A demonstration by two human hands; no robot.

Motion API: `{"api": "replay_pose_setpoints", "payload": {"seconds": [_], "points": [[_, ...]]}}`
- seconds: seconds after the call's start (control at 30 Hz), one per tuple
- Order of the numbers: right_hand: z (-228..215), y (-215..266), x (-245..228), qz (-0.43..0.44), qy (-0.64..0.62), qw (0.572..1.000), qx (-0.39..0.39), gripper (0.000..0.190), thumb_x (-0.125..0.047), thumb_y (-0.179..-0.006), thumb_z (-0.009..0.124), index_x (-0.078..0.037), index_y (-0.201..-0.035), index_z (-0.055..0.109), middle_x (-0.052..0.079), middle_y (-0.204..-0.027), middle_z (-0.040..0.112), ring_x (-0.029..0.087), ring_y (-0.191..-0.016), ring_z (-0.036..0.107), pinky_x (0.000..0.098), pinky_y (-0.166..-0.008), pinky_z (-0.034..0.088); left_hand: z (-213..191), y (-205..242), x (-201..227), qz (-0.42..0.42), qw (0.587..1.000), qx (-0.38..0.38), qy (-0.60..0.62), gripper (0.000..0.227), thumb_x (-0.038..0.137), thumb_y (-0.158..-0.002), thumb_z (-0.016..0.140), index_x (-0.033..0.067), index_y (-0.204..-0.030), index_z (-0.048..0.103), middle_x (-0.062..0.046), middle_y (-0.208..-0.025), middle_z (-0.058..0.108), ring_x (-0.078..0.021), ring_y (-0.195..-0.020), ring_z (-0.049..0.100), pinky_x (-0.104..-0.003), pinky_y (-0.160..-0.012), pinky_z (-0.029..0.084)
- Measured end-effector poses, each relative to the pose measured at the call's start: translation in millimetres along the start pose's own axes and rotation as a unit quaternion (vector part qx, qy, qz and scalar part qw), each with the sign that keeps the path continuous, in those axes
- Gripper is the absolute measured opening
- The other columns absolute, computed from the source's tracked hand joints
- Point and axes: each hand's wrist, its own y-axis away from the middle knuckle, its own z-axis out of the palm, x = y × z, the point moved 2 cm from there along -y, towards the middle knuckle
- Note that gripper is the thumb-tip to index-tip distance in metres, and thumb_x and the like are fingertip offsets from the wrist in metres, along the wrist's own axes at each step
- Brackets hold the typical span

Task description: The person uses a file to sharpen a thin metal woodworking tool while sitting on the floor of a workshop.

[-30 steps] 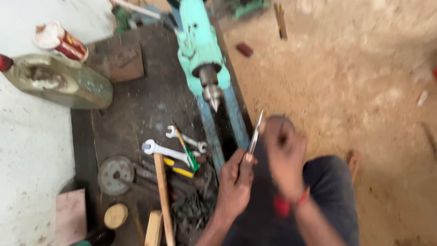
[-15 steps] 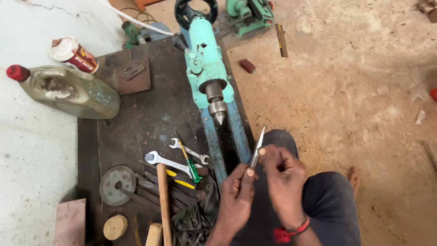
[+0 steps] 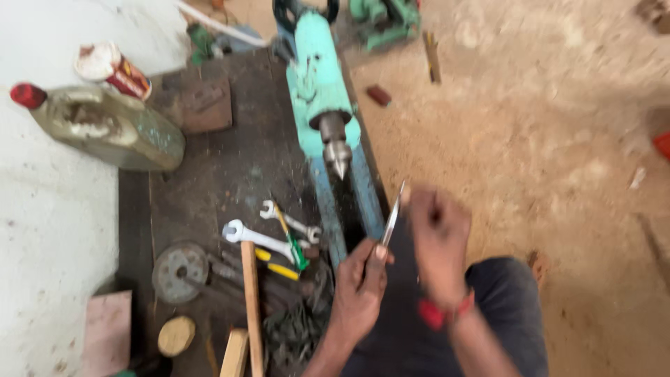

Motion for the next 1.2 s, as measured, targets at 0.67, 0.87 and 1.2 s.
{"api": "replay_pose_setpoints", "payload": {"seconds": [0.67, 0.87, 1.2], "points": [[6.4, -28.8, -61.3, 0.080, -0.097, 0.987, -0.097, 0.021, -0.025, -0.097, 0.072, -0.005, -0.094, 0.075, -0.005, -0.064, 0.054, 0.004, -0.054, 0.040, 0.0233, -0.049, 0.033, 3.6, -46.0, 75.8, -0.025, 0.941, -0.043, 0.335, 0.030, 0.035, -0.106, 0.054, 0.0067, -0.102, 0.064, 0.006, -0.059, 0.038, -0.0038, -0.043, 0.030, -0.025, -0.038, 0.021], [-15.6, -38.0, -88.1, 0.027, -0.125, 0.986, -0.109, 0.012, -0.016, -0.102, 0.075, -0.003, -0.103, 0.073, 0.001, -0.081, 0.065, 0.009, -0.065, 0.057, 0.0250, -0.061, 0.047, -20.7, -53.5, 108.1, 0.111, 0.933, -0.080, 0.332, 0.033, 0.039, -0.112, 0.054, 0.0072, -0.117, 0.063, 0.006, -0.064, 0.036, -0.0054, -0.051, 0.029, -0.026, -0.043, 0.021], [-21.5, -28.8, -76.2, 0.012, -0.156, 0.980, -0.124, 0.016, -0.016, -0.110, 0.076, 0.000, -0.108, 0.073, 0.005, -0.081, 0.067, 0.010, -0.064, 0.057, 0.0270, -0.064, 0.047, -13.5, -90.9, 101.6, 0.189, 0.921, -0.072, 0.332, 0.033, 0.035, -0.115, 0.052, 0.0069, -0.115, 0.069, 0.006, -0.063, 0.034, -0.0060, -0.051, 0.025, -0.026, -0.042, 0.019]]}}
